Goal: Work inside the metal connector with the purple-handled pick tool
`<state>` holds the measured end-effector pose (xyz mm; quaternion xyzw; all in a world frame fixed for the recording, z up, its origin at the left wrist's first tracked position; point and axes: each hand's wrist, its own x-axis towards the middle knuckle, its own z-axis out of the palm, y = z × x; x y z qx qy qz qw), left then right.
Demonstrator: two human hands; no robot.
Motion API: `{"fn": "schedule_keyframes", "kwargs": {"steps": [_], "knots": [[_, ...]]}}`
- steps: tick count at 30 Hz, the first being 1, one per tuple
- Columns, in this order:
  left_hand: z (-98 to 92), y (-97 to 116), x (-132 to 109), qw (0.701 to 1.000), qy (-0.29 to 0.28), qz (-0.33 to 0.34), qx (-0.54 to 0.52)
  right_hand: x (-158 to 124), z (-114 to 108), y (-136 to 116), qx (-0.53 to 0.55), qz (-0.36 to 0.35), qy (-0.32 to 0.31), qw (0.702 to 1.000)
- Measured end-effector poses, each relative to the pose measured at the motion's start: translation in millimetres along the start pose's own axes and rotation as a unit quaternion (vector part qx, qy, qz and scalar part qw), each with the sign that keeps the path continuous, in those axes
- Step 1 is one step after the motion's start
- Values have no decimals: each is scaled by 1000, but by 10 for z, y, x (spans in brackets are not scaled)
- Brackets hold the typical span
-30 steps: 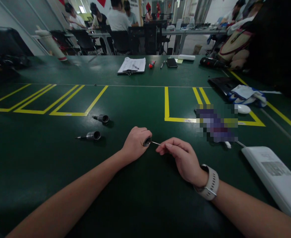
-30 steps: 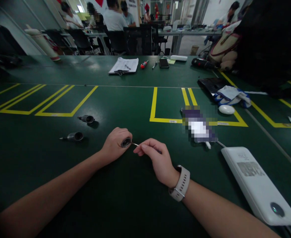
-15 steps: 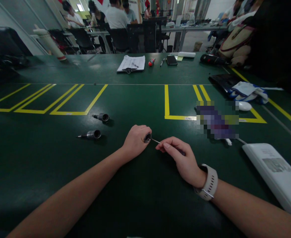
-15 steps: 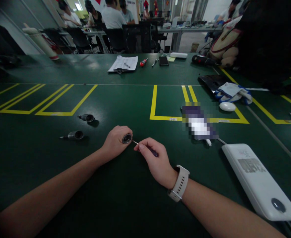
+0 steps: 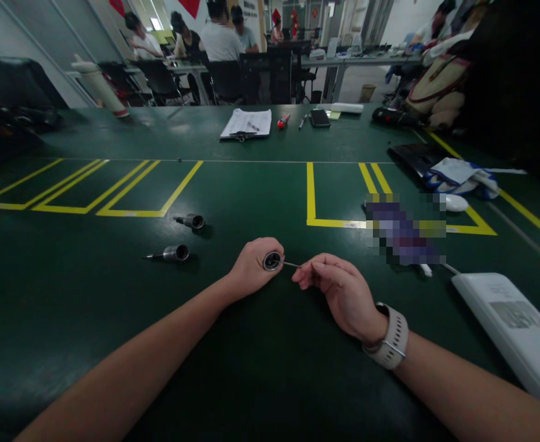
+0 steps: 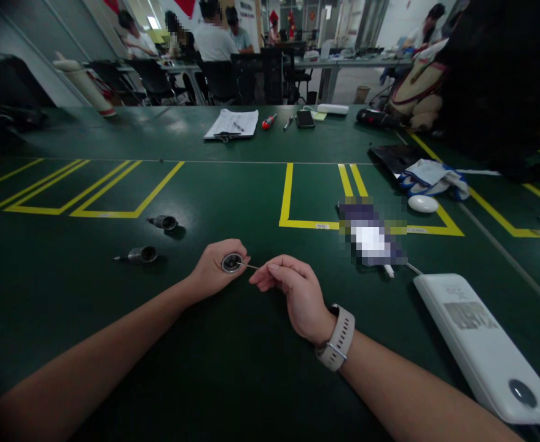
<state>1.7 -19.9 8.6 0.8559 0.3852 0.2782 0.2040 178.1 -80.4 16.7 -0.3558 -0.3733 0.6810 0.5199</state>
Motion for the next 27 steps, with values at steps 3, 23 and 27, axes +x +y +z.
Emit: {"fn": "schedule_keyframes", "kwargs": {"steps": [3,23,27], "knots": [[6,-13,7,1000,0,-8,-9,-27,3,11,-34,-29,11,999],[-7,-17,-8,1000,-13,4,21,-24,30,-10,-9,-3,16,1000],[2,-30,-5,1000,-2,-11,5,-35,26,18,-23,-20,16,999]]}}
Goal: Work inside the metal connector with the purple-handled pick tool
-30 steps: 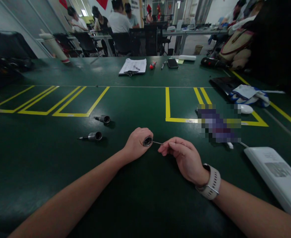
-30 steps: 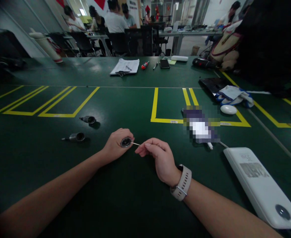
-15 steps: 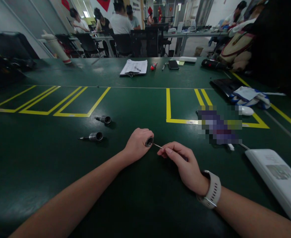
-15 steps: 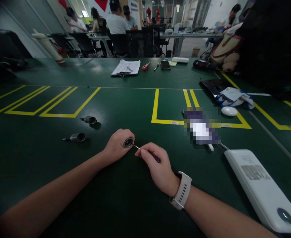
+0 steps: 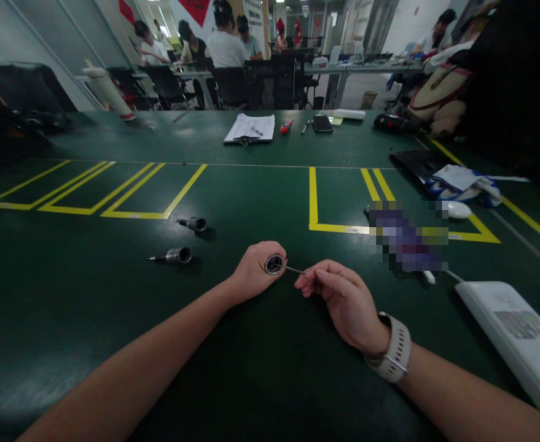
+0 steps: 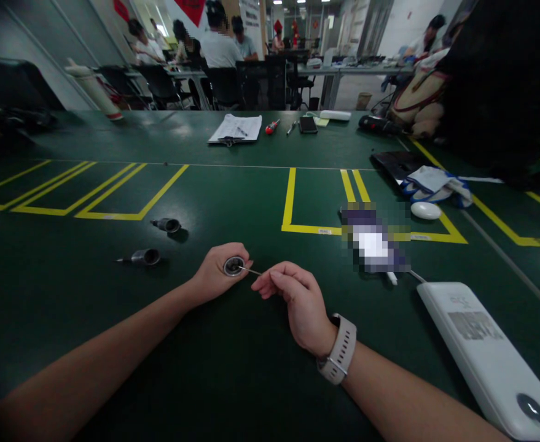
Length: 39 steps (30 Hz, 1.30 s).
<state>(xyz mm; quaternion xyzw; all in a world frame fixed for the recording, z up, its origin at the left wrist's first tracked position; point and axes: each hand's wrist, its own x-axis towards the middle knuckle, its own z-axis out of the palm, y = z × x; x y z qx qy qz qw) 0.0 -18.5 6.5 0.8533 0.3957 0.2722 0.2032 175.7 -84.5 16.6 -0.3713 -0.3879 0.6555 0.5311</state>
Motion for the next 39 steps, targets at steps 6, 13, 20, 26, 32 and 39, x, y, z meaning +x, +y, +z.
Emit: {"fn": "schedule_keyframes", "kwargs": {"steps": [6,13,20,26,32,39], "knots": [[-3,35,19,993,-24,-16,112,-80,-21,21,-184,-83,5,979],[-2,30,22,992,-41,-8,119,-67,-22,-12,-173,-51,-9,984],[2,9,4,1000,17,-13,-4,-26,25,-6,-20,14,-20,1000],[6,11,14,1000,22,-18,6,-61,-1,21,-70,-55,-1,996],[6,9,29,996,-20,-7,86,-127,17,-44,-255,-101,-16,962],[-2,26,1,998,-10,13,59,-50,-18,-1,-107,-42,-23,993]]}}
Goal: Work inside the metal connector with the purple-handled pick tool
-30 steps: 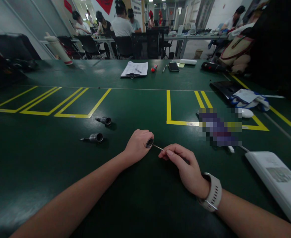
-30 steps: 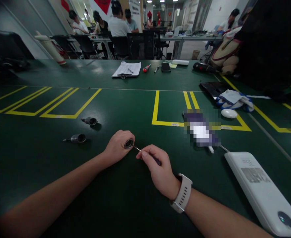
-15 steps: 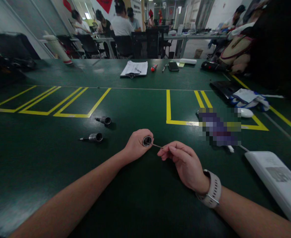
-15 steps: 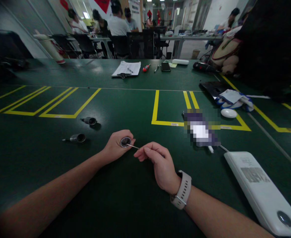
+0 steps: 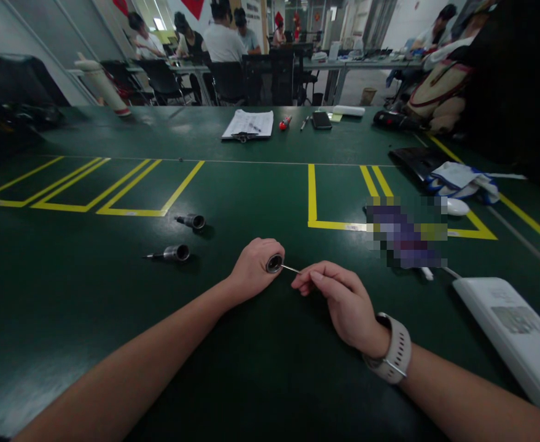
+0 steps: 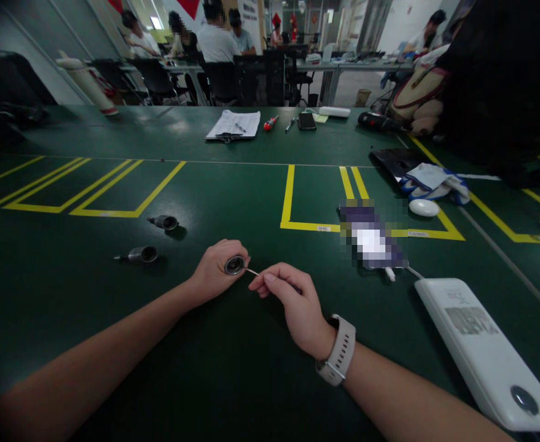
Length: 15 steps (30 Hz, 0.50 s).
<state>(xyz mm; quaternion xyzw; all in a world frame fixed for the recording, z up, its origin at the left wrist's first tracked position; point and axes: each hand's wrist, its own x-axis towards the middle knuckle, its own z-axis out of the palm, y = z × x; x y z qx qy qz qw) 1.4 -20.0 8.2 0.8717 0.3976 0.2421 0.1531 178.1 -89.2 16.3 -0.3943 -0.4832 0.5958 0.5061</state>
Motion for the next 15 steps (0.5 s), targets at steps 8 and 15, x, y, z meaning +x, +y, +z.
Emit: {"fn": "schedule_keyframes", "kwargs": {"steps": [8,15], "knots": [[14,-17,18,997,17,3,-74,81,-17,19,170,68,8,983],[9,1,25,999,-23,-13,27,-21,-8,5,-54,-33,17,998]]}}
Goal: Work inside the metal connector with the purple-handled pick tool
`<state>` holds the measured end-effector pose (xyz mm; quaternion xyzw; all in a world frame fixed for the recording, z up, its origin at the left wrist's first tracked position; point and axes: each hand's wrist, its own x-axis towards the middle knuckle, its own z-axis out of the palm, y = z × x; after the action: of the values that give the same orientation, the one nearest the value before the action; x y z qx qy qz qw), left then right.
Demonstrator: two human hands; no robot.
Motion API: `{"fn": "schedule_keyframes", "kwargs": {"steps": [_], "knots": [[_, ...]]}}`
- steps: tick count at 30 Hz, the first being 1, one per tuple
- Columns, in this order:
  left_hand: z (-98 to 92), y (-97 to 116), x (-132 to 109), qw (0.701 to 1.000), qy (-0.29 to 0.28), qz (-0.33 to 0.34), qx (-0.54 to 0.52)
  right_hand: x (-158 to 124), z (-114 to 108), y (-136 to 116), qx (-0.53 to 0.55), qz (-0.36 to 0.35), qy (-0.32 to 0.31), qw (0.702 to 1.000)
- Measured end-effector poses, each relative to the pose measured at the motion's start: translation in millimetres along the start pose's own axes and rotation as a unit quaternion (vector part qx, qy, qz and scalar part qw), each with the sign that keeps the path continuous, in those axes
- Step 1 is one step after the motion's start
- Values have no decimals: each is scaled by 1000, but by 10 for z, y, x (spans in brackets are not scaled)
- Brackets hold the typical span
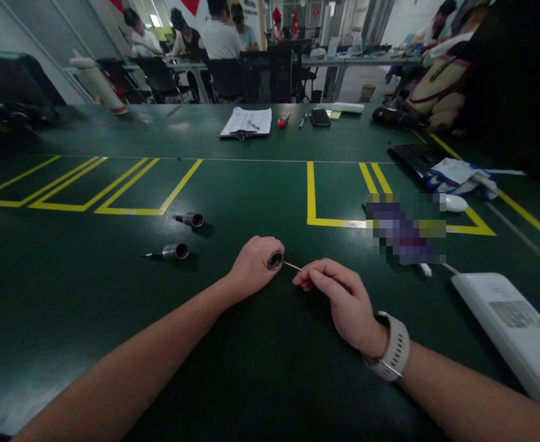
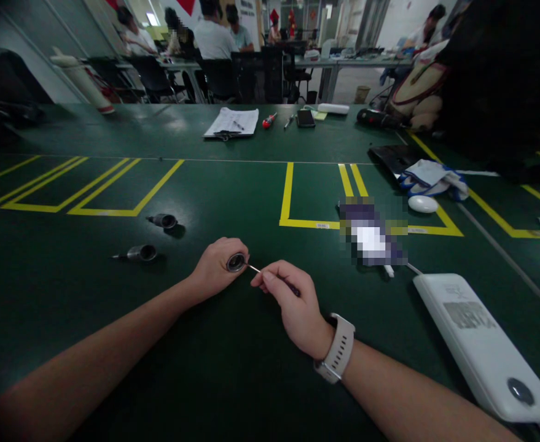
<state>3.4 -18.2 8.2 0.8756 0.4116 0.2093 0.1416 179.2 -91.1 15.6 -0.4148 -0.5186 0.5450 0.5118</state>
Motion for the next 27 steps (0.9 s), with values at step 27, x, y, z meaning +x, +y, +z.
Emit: {"fn": "schedule_keyframes", "kwargs": {"steps": [27], "knots": [[-105,9,49,993,-67,68,71,202,-91,-53,169,147,-13,974]]}}
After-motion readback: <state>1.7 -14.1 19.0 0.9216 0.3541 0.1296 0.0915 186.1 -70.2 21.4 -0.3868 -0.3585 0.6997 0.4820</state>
